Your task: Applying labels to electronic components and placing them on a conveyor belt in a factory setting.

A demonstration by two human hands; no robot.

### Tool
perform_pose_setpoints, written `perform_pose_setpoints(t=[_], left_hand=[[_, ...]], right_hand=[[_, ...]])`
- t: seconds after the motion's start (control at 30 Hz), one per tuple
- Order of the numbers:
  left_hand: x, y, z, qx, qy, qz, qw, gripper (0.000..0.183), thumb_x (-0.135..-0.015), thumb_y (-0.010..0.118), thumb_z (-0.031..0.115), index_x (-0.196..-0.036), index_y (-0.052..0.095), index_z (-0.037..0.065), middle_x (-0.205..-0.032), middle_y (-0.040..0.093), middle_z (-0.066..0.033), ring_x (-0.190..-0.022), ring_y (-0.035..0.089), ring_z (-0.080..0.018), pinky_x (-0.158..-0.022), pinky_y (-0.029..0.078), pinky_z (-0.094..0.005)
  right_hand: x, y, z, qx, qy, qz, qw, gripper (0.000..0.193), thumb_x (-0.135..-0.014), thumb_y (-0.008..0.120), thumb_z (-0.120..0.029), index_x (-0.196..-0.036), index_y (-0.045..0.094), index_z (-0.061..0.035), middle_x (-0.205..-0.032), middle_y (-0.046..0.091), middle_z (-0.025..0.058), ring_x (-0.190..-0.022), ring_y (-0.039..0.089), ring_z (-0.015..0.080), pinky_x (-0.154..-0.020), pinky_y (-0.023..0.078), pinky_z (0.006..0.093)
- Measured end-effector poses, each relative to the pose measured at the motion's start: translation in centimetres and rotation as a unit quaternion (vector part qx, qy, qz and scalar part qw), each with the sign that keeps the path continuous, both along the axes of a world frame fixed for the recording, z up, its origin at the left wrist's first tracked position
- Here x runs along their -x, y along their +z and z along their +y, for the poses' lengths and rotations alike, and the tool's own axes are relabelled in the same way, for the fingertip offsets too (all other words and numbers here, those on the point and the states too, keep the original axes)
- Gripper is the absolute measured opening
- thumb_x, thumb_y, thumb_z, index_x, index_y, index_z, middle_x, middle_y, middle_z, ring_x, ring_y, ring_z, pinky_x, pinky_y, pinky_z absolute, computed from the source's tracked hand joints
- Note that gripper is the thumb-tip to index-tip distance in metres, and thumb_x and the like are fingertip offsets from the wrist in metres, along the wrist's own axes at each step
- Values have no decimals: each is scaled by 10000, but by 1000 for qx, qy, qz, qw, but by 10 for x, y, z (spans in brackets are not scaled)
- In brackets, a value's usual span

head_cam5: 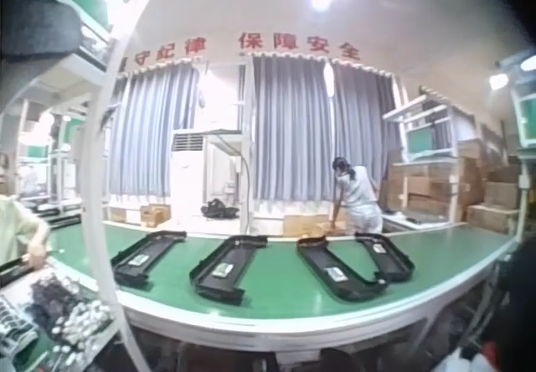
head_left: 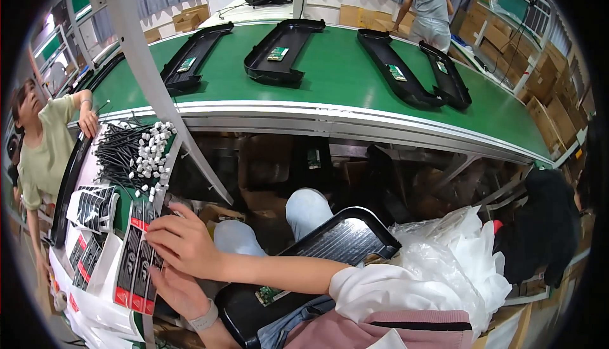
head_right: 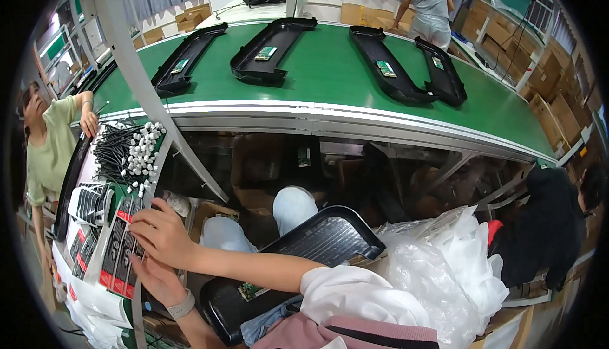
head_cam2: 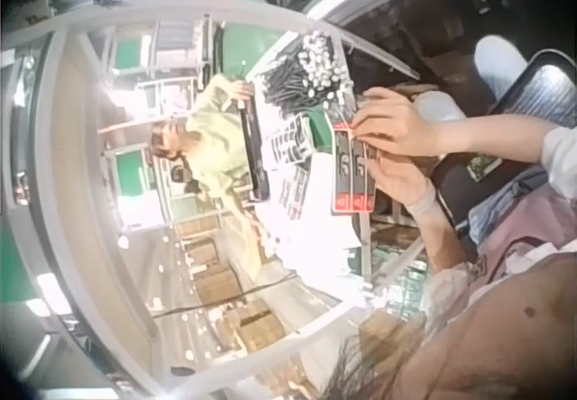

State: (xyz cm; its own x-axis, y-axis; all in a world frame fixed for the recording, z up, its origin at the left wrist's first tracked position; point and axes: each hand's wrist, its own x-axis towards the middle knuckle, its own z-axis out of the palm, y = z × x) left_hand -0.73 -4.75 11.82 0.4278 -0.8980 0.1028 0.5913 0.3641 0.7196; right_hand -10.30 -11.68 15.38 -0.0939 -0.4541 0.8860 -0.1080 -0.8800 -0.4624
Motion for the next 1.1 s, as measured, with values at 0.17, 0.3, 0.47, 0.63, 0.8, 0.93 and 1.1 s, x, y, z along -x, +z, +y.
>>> perform_pose_setpoints(t=[0.17, 0.3, 0.47, 0.63, 0.8, 0.93, 1.1], left_hand=[[-27, 26, 4, 239, -245, 45, 939, 945, -845, 523, 717, -1509, 309, 80, -1548, 318, -158, -1431, 274, -365, -1122, 243, -633], [-97, 47, 19, -29, -203, 3, 979, 993, -910, 370, 737, -1461, 292, -84, -1386, 502, -226, -1205, 546, -346, -1062, 406, -519], [-140, 74, 16, -213, -86, -350, 908, 300, -962, 590, 209, -1166, 614, -11, -952, 655, -18, -807, 589, -70, -694, 459, -219], [-222, 96, -16, -208, 105, -444, 865, 140, -973, 597, 216, -998, 679, 106, -707, 543, 114, -551, 427, -1, -463, 305, -178], [-379, 76, -12, -336, 298, -695, 562, 341, -882, 685, 260, -1069, 617, -16, -913, 667, -114, -828, 634, -206, -743, 494, -304], [-183, 114, -33, -66, 448, -810, 373, 290, -876, 615, 60, -1153, 591, -21, -1112, 642, -188, -1063, 600, -357, -936, 457, -422], [-13, 66, 21, -49, 126, -776, 616, 124, -851, 669, 74, -961, 662, 16, -883, 674, -148, -783, 662, -309, -725, 523, -360]], right_hand=[[6, 1, -29, 47, 30, 81, 995, 125, -769, 716, -63, -877, 654, -48, -907, 637, 58, -841, 640, 233, -1061, 370, 550], [-11, 6, -27, 192, 67, 178, 963, 96, -769, 634, -94, -850, 632, -43, -867, 605, 50, -821, 641, 202, -1095, 347, 562], [-19, 9, -17, 262, 119, 305, 908, 77, -756, 625, -106, -810, 616, -53, -853, 579, 47, -931, 607, 209, -1079, 368, 538], [29, 4, -11, 109, 168, 161, 966, 114, -740, 694, -44, -797, 599, -72, -934, 600, 58, -912, 606, 247, -979, 422, 472], [141, -36, -5, -191, 193, 212, 939, 434, -734, 769, -101, -1141, 622, -76, -961, 624, 114, -929, 620, 283, -845, 511, 377], [230, -79, 27, -317, 80, 481, 813, 834, -689, 826, -170, -1428, 440, -140, -1038, 671, 183, -890, 666, 344, -800, 531, 412], [255, -132, 39, -291, -20, 554, 780, 813, -674, 803, -118, -1413, 466, -155, -702, 655, 96, -668, 658, 301, -582, 503, 406]])
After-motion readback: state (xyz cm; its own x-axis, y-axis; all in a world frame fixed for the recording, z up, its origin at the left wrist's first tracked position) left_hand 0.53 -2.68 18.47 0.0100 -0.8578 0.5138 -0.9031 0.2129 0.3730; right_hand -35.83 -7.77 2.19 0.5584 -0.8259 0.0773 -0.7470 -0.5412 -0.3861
